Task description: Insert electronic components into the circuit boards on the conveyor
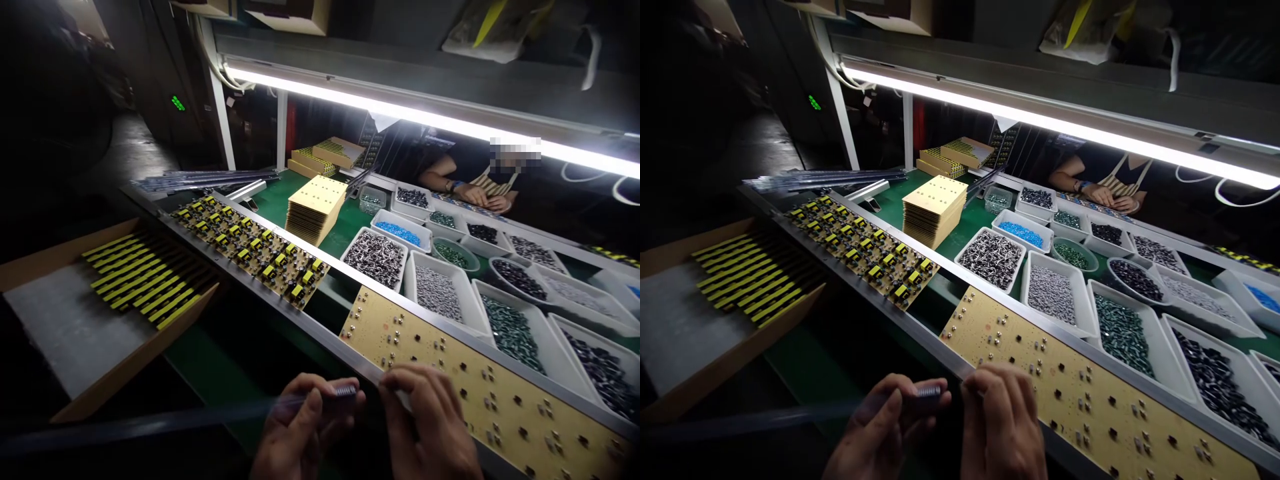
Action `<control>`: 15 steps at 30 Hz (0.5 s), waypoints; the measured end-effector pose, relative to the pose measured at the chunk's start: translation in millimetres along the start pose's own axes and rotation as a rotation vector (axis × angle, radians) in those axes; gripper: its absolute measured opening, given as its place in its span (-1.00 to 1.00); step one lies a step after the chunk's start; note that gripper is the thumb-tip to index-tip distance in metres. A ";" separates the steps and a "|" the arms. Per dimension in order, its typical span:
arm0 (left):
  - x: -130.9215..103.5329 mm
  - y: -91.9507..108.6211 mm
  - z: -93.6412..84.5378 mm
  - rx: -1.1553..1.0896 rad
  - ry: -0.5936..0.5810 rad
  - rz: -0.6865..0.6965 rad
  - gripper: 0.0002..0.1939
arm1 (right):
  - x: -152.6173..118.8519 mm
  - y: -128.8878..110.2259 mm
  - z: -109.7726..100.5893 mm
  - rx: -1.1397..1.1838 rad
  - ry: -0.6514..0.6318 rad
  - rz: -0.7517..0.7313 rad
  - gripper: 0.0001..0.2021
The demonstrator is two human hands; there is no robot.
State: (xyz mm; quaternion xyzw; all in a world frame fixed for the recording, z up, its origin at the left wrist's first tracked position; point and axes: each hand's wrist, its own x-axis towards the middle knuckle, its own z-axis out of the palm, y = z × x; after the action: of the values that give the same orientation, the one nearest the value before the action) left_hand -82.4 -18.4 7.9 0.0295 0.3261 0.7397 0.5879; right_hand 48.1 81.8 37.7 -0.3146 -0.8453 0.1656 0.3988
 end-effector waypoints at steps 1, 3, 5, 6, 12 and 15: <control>1.0 3.4 -1.0 0.003 0.020 0.025 -0.66 | 9.5 6.3 0.0 -0.071 0.010 -0.100 -0.90; 1.6 7.6 -3.4 0.020 0.044 0.073 -0.67 | 24.8 17.8 3.0 -0.164 -0.011 -0.164 -0.93; 0.9 8.2 -5.9 0.038 0.048 0.089 -0.66 | 31.9 26.4 8.6 -0.177 -0.057 -0.133 -0.92; 0.5 7.6 -7.1 0.044 0.046 0.090 -0.65 | 32.6 29.4 11.5 -0.173 -0.070 -0.120 -0.91; 2.2 6.4 -9.6 0.051 0.064 0.089 -0.65 | 28.2 35.7 17.0 -0.158 -0.125 -0.072 -0.88; 3.5 7.8 -8.0 0.064 0.062 0.086 -0.65 | 28.3 32.6 17.6 -0.185 -0.131 -0.091 -0.88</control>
State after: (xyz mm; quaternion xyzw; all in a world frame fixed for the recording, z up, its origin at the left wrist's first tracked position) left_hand -93.5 -19.6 4.5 0.0393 0.3660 0.7541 0.5438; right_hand 33.8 124.4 25.5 -0.2998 -0.8947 0.0889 0.3189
